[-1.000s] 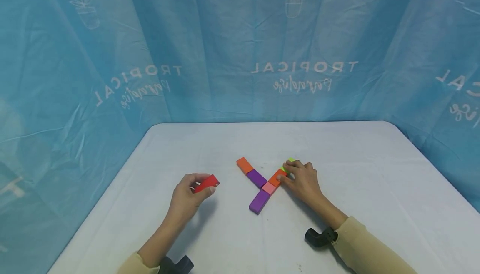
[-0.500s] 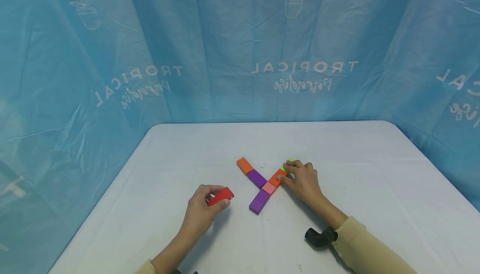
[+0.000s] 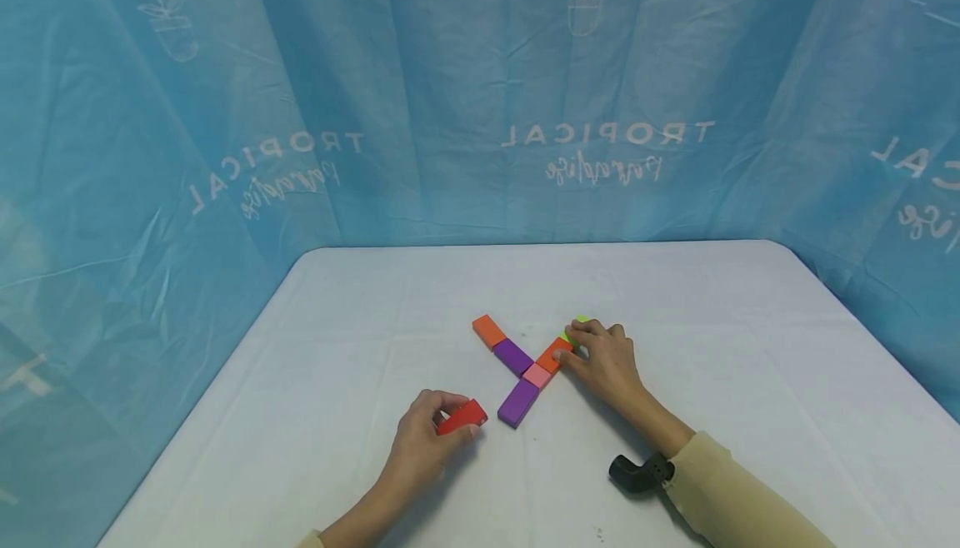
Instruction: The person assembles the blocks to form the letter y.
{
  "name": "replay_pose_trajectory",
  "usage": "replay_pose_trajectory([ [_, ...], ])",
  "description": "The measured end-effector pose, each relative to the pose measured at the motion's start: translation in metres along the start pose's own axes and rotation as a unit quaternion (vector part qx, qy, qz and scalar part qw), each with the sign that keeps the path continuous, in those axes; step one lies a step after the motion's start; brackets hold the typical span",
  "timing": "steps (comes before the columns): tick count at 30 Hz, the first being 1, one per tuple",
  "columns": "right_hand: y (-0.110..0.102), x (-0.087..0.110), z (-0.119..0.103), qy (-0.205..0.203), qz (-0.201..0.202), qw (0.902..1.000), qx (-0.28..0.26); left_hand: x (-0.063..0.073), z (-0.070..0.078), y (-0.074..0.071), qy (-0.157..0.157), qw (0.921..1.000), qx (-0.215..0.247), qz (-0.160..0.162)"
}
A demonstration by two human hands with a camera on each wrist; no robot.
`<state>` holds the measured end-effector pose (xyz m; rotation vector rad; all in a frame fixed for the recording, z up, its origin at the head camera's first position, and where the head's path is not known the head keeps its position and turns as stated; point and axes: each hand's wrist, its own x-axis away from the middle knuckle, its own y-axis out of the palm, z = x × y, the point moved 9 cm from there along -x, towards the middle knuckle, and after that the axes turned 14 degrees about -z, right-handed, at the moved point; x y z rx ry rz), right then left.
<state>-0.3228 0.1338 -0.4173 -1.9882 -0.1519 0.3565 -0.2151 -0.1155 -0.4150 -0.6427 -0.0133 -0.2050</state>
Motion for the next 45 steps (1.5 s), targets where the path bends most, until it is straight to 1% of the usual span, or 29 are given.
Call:
replay_pose_trajectory([
  [7, 0.001, 0.0, -0.001, 0.003, -0.003, 1.0, -0.001, -0.001, 0.0, 0.011, 0.009, 0.9998, -0.012, -0.015],
  [15, 0.001, 0.0, 0.0, 0.004, -0.004, 1.0, 0.0, -0.003, -0.001, 0.021, -0.002, 0.9992, -0.015, -0.038],
  [19, 0.001, 0.0, 0.0, 0.002, -0.006, 1.0, 0.0, -0.003, 0.0, 0.024, 0.006, 0.9986, -0.031, -0.043],
  [26, 0.001, 0.0, 0.001, 0.001, -0.004, 1.0, -0.001, -0.001, 0.007, 0.024, 0.044, 0.9955, -0.078, -0.028],
  [29, 0.001, 0.0, 0.001, 0.001, -0.003, 1.0, -0.001, 0.0, 0.008, 0.025, 0.052, 0.9941, -0.091, -0.028],
  [33, 0.001, 0.0, 0.0, 0.0, -0.006, 1.0, -0.001, 0.0, 0.008, 0.026, 0.054, 0.9933, -0.096, -0.032],
  [39, 0.001, 0.0, 0.0, 0.001, -0.004, 1.0, 0.001, 0.001, 0.011, 0.026, 0.064, 0.993, -0.095, -0.029],
  [45, 0.001, -0.001, 0.0, -0.001, -0.003, 1.0, 0.004, 0.004, 0.014, 0.019, 0.06, 0.9943, -0.083, -0.029],
])
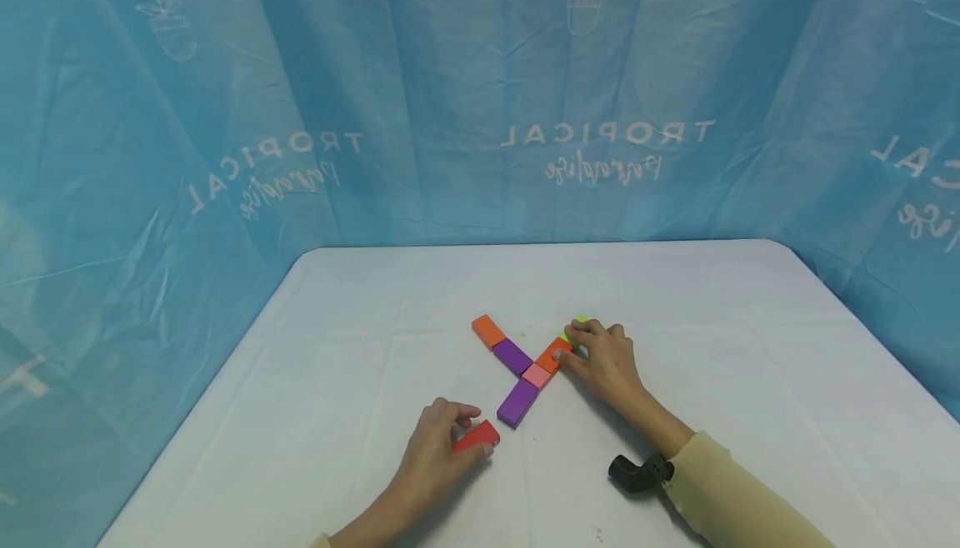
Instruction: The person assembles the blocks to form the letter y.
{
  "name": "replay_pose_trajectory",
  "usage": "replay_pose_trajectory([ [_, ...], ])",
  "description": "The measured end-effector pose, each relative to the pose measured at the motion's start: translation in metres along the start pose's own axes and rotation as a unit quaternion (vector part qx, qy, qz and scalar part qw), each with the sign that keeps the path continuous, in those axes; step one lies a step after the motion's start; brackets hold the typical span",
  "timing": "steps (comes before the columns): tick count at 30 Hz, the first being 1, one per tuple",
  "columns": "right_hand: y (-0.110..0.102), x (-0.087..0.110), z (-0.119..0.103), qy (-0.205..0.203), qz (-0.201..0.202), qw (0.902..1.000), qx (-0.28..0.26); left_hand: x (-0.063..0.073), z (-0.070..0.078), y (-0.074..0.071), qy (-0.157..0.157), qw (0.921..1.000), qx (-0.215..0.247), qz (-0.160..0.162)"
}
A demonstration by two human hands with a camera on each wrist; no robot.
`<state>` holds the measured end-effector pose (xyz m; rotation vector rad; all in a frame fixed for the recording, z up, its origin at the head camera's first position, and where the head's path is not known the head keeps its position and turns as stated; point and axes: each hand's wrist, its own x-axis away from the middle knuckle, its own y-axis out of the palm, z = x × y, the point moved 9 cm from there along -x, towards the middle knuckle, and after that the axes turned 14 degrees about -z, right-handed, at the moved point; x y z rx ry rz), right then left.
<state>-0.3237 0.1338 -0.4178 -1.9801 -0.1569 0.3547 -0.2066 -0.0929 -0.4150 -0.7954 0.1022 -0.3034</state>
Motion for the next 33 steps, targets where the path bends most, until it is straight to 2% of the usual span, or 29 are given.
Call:
replay_pose_trajectory([
  [6, 0.0, 0.0, 0.0, 0.002, 0.0, 1.0, -0.004, 0.002, -0.003, -0.006, -0.019, 0.9997, 0.008, -0.015],
  [10, 0.001, 0.0, 0.0, 0.001, -0.002, 1.0, -0.004, 0.001, -0.006, -0.009, -0.02, 0.9994, -0.005, -0.026],
  [15, 0.001, 0.0, 0.0, 0.0, 0.001, 1.0, -0.006, 0.001, -0.007, -0.012, 0.007, 0.9989, -0.017, -0.042],
  [19, 0.0, 0.0, 0.0, -0.001, 0.004, 1.0, -0.007, 0.0, -0.009, -0.011, 0.03, 0.9971, 0.001, -0.07],
  [26, 0.001, 0.0, 0.0, 0.001, -0.005, 1.0, -0.004, 0.0, -0.016, -0.006, 0.041, 0.9896, 0.049, -0.129],
  [33, 0.0, 0.0, 0.001, -0.003, 0.001, 1.0, -0.006, -0.001, -0.019, -0.001, 0.052, 0.983, 0.058, -0.167],
])
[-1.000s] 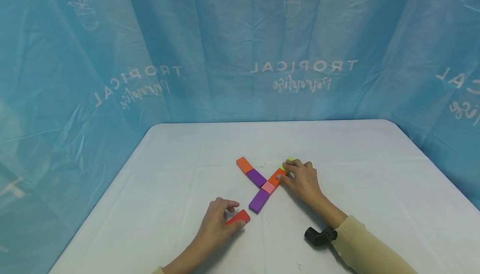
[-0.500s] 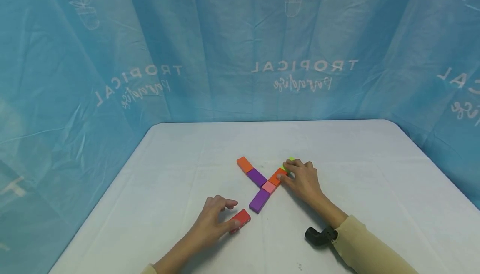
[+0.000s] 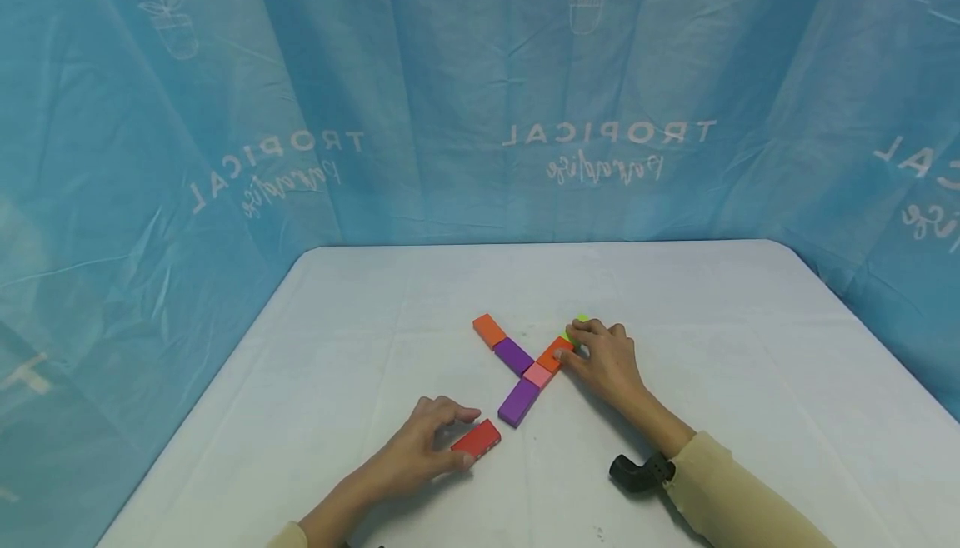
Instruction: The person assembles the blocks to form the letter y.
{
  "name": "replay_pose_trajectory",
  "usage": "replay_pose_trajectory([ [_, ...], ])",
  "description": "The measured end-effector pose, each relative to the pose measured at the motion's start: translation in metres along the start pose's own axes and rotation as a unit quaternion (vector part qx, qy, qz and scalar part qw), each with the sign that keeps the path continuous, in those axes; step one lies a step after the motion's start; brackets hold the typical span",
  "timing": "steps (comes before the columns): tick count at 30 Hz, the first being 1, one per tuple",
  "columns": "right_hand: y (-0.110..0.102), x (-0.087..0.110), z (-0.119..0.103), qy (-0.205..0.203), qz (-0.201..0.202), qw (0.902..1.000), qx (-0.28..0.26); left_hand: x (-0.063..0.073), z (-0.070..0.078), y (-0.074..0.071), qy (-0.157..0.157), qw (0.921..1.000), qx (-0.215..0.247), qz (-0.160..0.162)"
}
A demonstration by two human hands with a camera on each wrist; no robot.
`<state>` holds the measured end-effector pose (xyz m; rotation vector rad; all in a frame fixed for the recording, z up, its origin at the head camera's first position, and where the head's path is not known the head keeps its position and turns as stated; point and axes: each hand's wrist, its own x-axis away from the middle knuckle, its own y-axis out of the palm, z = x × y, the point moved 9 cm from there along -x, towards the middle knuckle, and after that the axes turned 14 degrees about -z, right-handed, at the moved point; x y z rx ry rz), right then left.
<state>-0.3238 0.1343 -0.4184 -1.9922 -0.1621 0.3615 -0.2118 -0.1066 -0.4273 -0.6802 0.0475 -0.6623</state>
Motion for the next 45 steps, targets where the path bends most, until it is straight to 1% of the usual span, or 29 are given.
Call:
replay_pose_trajectory([
  [4, 0.0, 0.0, 0.0, 0.002, -0.001, 1.0, -0.004, 0.0, -0.002, 0.001, -0.005, 0.9997, -0.003, -0.024],
  [7, 0.001, 0.0, 0.001, 0.003, -0.002, 1.0, -0.005, -0.001, -0.003, 0.002, -0.012, 0.999, -0.013, -0.04],
  [10, 0.001, 0.001, 0.001, 0.002, -0.002, 1.0, -0.006, -0.001, -0.004, 0.002, -0.011, 0.9983, -0.028, -0.05],
  [15, 0.001, 0.002, 0.001, 0.001, 0.0, 1.0, -0.005, 0.0, -0.005, 0.004, 0.006, 0.9973, -0.041, -0.06],
  [19, 0.002, 0.002, 0.001, 0.001, -0.001, 1.0, -0.003, 0.0, -0.006, 0.005, 0.009, 0.9971, -0.048, -0.059],
  [25, 0.001, 0.003, 0.001, 0.003, 0.001, 1.0, -0.002, -0.001, -0.007, 0.007, -0.002, 0.9976, -0.058, -0.039],
  [31, 0.001, 0.002, 0.001, 0.003, -0.002, 1.0, -0.002, -0.002, -0.004, 0.011, -0.015, 0.9984, -0.054, -0.007],
  [35, 0.002, 0.001, 0.001, 0.006, -0.008, 0.9999, -0.005, -0.001, 0.002, 0.012, -0.013, 0.9983, -0.053, 0.018],
  [39, 0.001, 0.001, 0.0, 0.007, -0.008, 0.9999, -0.004, 0.0, 0.009, 0.013, -0.004, 0.9973, -0.057, 0.046],
  [42, 0.001, 0.0, 0.0, 0.01, -0.008, 0.9999, -0.002, 0.0, 0.011, 0.013, -0.007, 0.9963, -0.061, 0.06],
  [45, 0.001, 0.0, 0.0, 0.011, -0.006, 0.9999, -0.001, -0.001, 0.012, 0.014, -0.015, 0.9957, -0.061, 0.068],
])
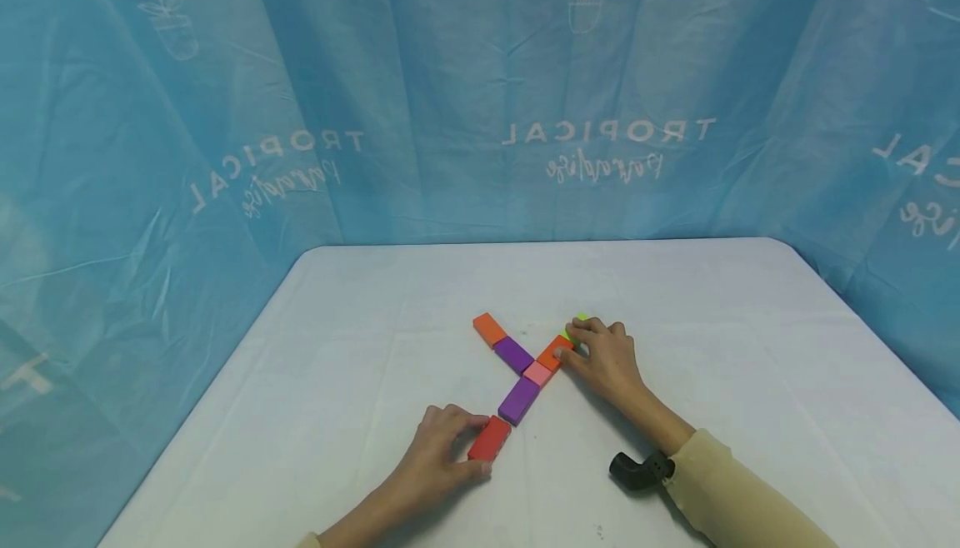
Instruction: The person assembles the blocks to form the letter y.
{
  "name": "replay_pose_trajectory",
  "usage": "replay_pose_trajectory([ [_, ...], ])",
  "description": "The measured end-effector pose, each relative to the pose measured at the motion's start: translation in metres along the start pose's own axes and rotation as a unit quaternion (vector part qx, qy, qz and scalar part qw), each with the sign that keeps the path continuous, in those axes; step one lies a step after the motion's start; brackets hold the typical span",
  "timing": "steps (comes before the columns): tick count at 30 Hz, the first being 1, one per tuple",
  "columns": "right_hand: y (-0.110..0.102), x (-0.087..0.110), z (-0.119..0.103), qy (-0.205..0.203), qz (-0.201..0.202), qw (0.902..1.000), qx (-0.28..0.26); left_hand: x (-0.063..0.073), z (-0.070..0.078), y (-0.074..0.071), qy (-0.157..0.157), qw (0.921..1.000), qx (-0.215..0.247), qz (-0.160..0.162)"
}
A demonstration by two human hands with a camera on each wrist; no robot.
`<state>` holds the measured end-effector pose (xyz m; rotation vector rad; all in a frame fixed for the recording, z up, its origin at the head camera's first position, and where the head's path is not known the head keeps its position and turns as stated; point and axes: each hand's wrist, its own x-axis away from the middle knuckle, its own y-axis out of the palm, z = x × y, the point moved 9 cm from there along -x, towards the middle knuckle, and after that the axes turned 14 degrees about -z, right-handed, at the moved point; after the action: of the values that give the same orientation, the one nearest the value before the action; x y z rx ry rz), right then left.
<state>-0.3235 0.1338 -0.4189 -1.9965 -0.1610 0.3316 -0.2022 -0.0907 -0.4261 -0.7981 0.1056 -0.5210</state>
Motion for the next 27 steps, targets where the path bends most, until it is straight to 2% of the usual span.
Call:
replay_pose_trajectory([
  [16, 0.0, 0.0, -0.001, -0.007, 0.005, 0.9999, -0.005, -0.001, 0.006, 0.003, 0.009, 0.9978, -0.042, 0.051],
  [27, -0.001, 0.001, -0.001, -0.012, 0.012, 0.9998, 0.005, -0.001, 0.01, 0.003, 0.007, 0.9975, -0.048, 0.05],
])
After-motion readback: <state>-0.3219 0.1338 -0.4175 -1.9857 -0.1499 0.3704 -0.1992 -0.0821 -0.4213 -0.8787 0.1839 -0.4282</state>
